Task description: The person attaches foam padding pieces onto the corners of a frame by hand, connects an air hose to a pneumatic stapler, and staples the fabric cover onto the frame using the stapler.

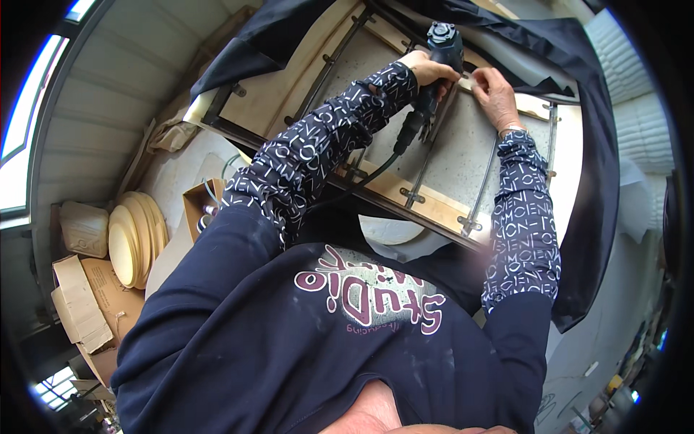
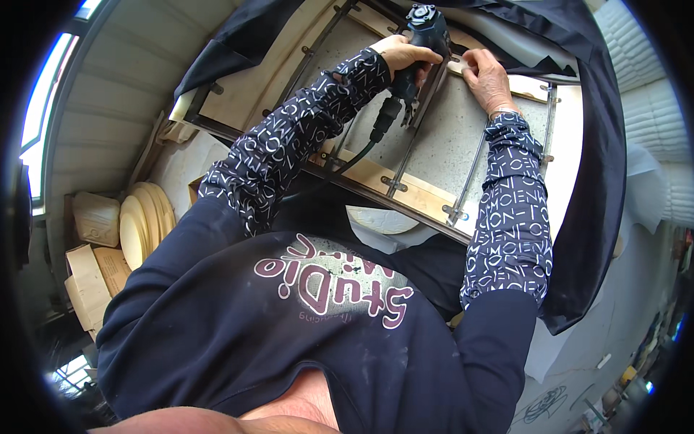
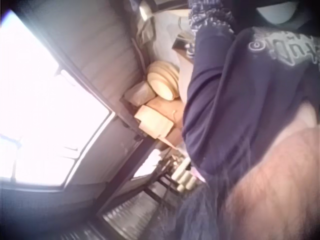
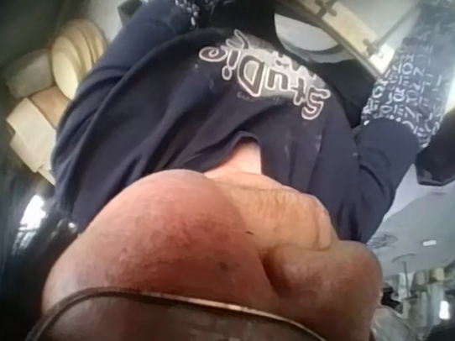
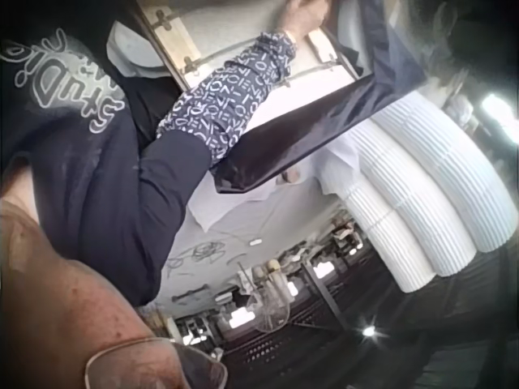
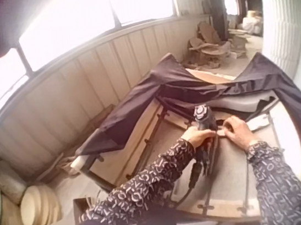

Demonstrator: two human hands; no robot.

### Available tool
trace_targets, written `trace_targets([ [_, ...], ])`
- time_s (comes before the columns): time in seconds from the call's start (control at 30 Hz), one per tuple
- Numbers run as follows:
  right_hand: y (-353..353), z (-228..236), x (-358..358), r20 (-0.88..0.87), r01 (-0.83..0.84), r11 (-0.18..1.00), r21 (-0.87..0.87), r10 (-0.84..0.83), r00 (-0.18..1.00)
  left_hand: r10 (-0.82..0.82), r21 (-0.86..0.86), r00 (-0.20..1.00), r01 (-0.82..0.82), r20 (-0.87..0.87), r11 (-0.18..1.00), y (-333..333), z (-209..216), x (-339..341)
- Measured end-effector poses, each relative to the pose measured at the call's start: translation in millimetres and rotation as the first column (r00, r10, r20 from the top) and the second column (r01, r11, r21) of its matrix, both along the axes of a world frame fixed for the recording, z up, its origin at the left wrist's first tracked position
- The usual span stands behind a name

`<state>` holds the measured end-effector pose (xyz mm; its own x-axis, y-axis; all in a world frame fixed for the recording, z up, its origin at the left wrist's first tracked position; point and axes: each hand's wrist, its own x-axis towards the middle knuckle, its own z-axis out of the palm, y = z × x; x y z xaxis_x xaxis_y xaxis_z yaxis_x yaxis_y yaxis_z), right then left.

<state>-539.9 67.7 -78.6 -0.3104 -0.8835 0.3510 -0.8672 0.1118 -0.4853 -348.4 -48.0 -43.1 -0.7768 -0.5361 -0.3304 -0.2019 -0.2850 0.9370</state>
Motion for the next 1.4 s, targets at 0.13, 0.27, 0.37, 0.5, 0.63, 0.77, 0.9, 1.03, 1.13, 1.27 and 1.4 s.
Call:
trace_targets([
  [0.13,-14.0,2.1,-1.3,-0.047,0.086,0.993,-0.087,-0.090,0.995,0.117,0.182,0.980,-0.088,-0.158,0.979,5.3,-5.0,17.4],
  [0.27,-21.5,2.3,-2.8,-0.212,0.058,0.996,0.071,-0.042,0.976,0.124,0.323,0.974,-0.057,-0.192,0.945,4.8,-9.0,28.0],
  [0.37,-25.0,2.2,4.0,-0.139,0.114,0.988,0.101,-0.100,0.985,0.103,0.320,0.974,-0.034,-0.200,0.947,5.5,-10.6,34.0],
  [0.5,-15.7,-0.8,2.8,-0.233,-0.008,0.997,0.077,0.025,0.972,0.075,0.282,0.969,-0.006,-0.237,0.959,9.4,1.2,35.6],
  [0.63,-11.0,-2.0,12.3,-0.278,-0.006,0.996,0.088,0.030,0.960,0.047,0.084,0.981,-0.032,-0.189,0.996,7.9,17.3,23.1],
  [0.77,-9.0,-1.6,18.3,-0.397,0.048,0.992,0.116,0.002,0.918,-0.011,-0.061,0.998,0.007,-0.069,0.998,-4.7,7.7,-3.3],
  [0.9,-3.8,-2.9,23.0,-0.448,0.064,0.991,0.119,-0.004,0.894,-0.006,0.039,1.000,0.006,0.009,0.999,-10.1,-5.1,-16.1],
  [1.03,4.8,-6.3,26.6,-0.437,0.033,0.993,0.112,0.019,0.899,-0.066,0.007,0.997,0.065,0.052,0.998,-12.5,-8.4,-22.1],
  [1.13,12.8,-7.8,20.9,-0.450,0.001,0.996,0.090,0.039,0.892,-0.088,-0.122,0.985,0.106,0.147,0.987,-3.1,-2.2,-30.0],
  [1.27,13.5,-7.5,22.9,-0.394,-0.030,0.996,0.085,0.061,0.917,-0.109,-0.170,0.973,0.145,0.204,0.975,-4.7,1.0,-27.8],
  [1.4,14.5,-4.5,19.7,-0.384,-0.048,0.997,0.068,0.071,0.920,-0.135,-0.147,0.965,0.171,0.225,0.974,-2.8,8.3,-28.4],
])
